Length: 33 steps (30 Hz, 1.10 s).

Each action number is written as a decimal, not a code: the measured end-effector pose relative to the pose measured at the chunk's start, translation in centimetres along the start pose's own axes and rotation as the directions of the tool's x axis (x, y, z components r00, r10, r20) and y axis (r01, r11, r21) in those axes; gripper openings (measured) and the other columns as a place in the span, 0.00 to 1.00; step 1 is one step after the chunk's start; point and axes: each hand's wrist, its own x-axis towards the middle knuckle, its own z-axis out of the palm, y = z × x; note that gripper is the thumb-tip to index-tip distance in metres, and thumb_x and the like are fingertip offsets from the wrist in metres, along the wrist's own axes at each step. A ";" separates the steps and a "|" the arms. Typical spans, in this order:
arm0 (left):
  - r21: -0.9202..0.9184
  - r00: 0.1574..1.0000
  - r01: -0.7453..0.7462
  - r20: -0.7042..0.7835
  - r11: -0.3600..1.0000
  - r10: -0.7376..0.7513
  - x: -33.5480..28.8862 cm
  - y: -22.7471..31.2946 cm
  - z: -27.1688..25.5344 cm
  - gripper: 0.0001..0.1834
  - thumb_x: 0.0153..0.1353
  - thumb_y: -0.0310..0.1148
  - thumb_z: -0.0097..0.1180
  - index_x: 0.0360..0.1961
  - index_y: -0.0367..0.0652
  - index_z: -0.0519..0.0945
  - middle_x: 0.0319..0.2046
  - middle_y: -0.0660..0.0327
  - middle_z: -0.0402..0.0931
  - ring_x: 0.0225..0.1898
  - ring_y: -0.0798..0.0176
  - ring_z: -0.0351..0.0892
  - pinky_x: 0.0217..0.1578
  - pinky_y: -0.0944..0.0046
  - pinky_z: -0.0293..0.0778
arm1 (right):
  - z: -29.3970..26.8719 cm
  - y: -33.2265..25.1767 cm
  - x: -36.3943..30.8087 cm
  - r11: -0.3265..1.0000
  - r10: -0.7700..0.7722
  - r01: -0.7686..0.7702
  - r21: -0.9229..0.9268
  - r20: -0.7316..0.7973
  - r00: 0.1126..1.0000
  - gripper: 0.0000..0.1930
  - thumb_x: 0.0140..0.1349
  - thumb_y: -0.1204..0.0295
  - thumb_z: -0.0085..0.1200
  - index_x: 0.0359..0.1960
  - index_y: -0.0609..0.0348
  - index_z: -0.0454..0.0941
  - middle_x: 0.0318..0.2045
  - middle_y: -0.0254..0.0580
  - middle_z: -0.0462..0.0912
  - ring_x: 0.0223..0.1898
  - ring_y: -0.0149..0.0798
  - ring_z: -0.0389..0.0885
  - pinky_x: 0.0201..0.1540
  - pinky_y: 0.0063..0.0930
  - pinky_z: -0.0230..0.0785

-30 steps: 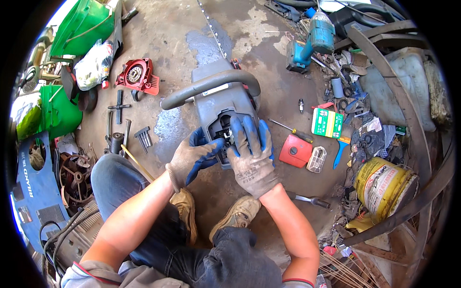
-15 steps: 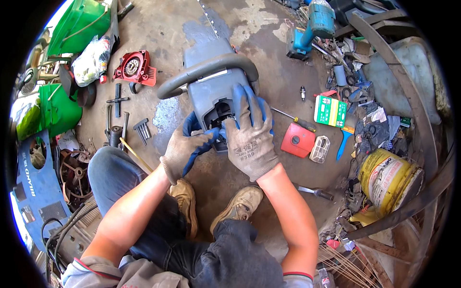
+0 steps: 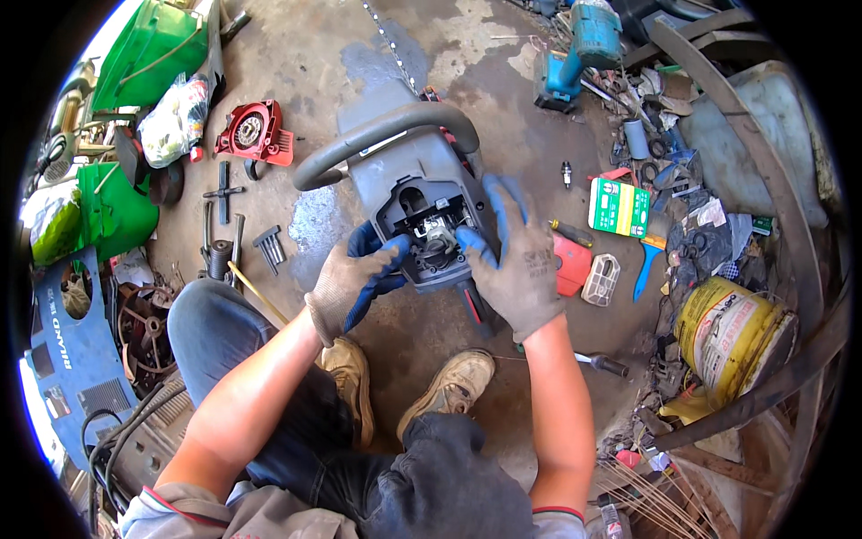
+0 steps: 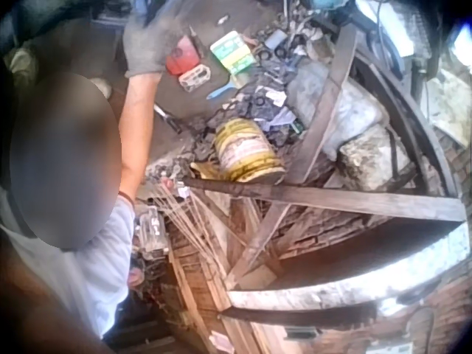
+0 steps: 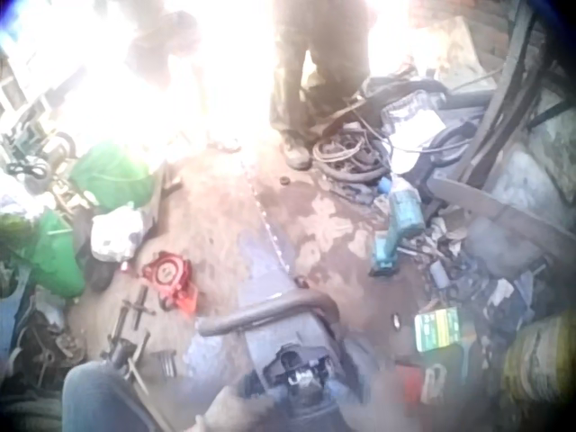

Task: The person repairs a chainsaw by first adjusting the internal wiring, then fitting the motor cover and the orange pull-start assembly, and finally securing the screws using a power drill.

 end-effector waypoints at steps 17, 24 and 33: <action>0.169 0.998 -0.002 -0.061 0.986 0.012 0.2 0.1 -0.1 0.32 0.64 0.47 0.59 0.63 0.42 0.66 0.48 0.63 0.75 0.44 0.68 0.77 0.47 0.64 0.75 | 1.8 1.2 -0.8 0.925 0.201 -0.137 -0.356 0.151 0.968 0.30 0.57 0.64 0.56 0.62 0.59 0.67 0.54 0.54 0.75 0.53 0.53 0.77 0.57 0.44 0.68; -0.014 0.983 -0.114 -0.143 0.993 0.110 0.7 0.5 -0.8 0.39 0.66 0.41 0.58 0.71 0.43 0.52 0.55 0.59 0.71 0.48 0.67 0.75 0.47 0.63 0.75 | -0.9 -2.0 -2.1 0.992 -0.038 0.044 -0.120 0.048 0.998 0.26 0.57 0.59 0.59 0.56 0.56 0.72 0.57 0.54 0.70 0.55 0.54 0.71 0.55 0.48 0.65; -0.036 0.980 -0.181 -0.084 0.983 0.178 0.7 0.0 -0.3 0.40 0.66 0.36 0.59 0.72 0.41 0.51 0.60 0.57 0.69 0.54 0.63 0.75 0.50 0.60 0.77 | 2.6 -2.8 -2.9 0.980 -0.028 0.029 -0.198 0.009 1.000 0.20 0.51 0.63 0.62 0.47 0.49 0.79 0.62 0.55 0.63 0.61 0.59 0.61 0.61 0.55 0.57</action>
